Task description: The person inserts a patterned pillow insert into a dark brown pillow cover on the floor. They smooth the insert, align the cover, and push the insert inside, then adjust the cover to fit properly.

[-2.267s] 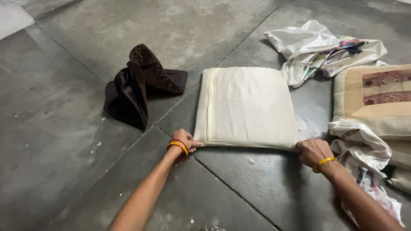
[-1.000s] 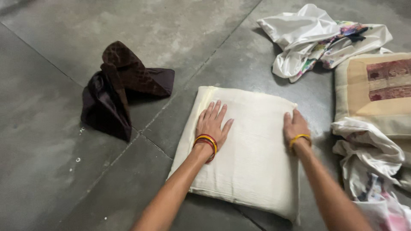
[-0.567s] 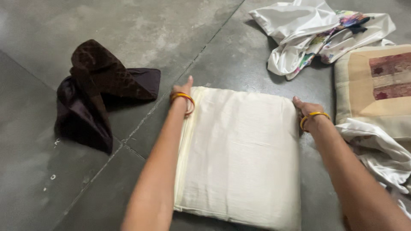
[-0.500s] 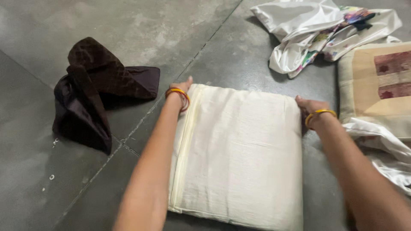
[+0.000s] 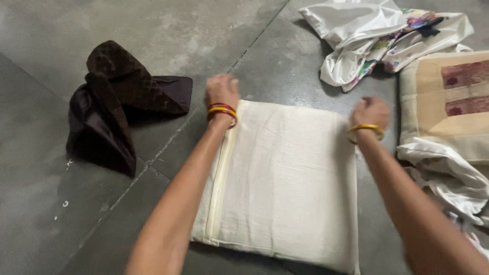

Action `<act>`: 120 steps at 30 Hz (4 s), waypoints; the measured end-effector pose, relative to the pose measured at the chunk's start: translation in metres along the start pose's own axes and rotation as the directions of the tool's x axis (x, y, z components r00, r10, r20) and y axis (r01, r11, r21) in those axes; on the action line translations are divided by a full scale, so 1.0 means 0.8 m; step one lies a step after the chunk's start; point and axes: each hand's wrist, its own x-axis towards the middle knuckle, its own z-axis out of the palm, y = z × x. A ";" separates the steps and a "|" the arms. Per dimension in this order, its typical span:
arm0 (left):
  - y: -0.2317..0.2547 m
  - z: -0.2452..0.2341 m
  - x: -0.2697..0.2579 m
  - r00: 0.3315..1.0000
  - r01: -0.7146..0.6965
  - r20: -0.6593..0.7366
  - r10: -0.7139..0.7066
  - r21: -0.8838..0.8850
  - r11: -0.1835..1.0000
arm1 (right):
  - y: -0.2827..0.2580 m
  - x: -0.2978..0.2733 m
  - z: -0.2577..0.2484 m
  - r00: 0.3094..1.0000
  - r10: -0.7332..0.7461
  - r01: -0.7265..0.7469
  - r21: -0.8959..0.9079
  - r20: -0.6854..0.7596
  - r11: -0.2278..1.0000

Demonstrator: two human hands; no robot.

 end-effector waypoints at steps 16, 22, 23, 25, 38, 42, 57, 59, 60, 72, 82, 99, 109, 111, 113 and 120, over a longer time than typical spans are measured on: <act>0.067 -0.030 -0.200 0.835 -0.449 0.420 0.357 0.144 0.882 | 0.060 -0.130 -0.003 0.848 0.007 0.019 -0.045 0.530 0.999; 0.074 -0.033 -0.205 0.867 -0.408 0.380 0.323 0.168 0.897 | 0.050 -0.141 -0.031 0.753 0.455 -0.271 -0.408 0.475 0.872; 0.078 -0.033 -0.207 0.875 -0.402 0.362 0.322 0.174 0.899 | 0.028 -0.158 -0.036 0.807 0.412 -0.213 -0.441 0.424 0.872; 0.085 -0.035 -0.230 0.905 -0.363 0.314 0.286 0.221 0.905 | -0.021 -0.215 -0.042 0.928 0.035 0.221 -0.623 0.371 0.750; 0.069 -0.122 -0.287 0.883 -0.411 0.287 0.372 0.090 0.907 | -0.045 -0.305 -0.127 0.891 -0.207 0.273 -0.112 0.405 0.955; 0.065 -0.113 -0.288 0.898 -0.367 0.303 0.318 0.120 0.922 | -0.007 -0.282 -0.118 0.870 0.015 0.003 -0.034 0.493 0.999; 0.134 -0.024 -0.262 0.835 -0.471 0.354 0.422 0.060 0.880 | -0.014 -0.184 -0.050 0.768 -0.358 0.375 0.081 0.531 0.923; 0.135 -0.025 -0.257 0.830 -0.476 0.356 0.430 0.050 0.878 | -0.006 -0.152 -0.037 0.790 -0.292 0.318 0.047 0.539 0.947; 0.135 -0.026 -0.255 0.830 -0.476 0.355 0.430 0.048 0.878 | -0.001 -0.137 -0.028 0.791 -0.243 0.264 0.046 0.561 0.964; 0.136 -0.017 -0.246 0.844 -0.467 0.327 0.425 0.058 0.883 | 0.078 -0.104 0.024 0.839 0.153 -0.076 -0.165 0.523 0.983; 0.129 -0.004 -0.250 0.863 -0.451 0.322 0.389 0.144 0.881 | -0.043 -0.323 -0.077 0.964 -0.238 0.250 -0.097 0.115 0.963; 0.049 -0.093 -0.276 0.857 -0.439 0.310 0.412 0.021 0.898 | -0.008 -0.272 -0.132 0.935 -0.174 0.242 -0.199 0.309 0.950; -0.020 -0.061 -0.264 0.998 0.058 0.016 -0.062 0.155 0.986 | -0.196 -0.285 0.000 0.236 -0.815 0.898 0.201 0.530 0.391; -0.015 -0.061 -0.266 0.993 0.106 0.032 -0.111 0.135 0.985 | -0.207 -0.255 0.030 0.211 -0.792 0.933 0.123 0.574 0.337; -0.011 -0.065 -0.263 0.990 0.129 0.048 -0.135 0.112 0.985 | -0.222 -0.226 0.058 0.201 -0.724 0.937 0.087 0.660 0.339; -0.002 -0.071 -0.251 0.996 0.083 0.011 -0.085 0.119 0.989 | -0.256 -0.158 0.125 0.439 -0.580 0.780 0.029 0.686 0.625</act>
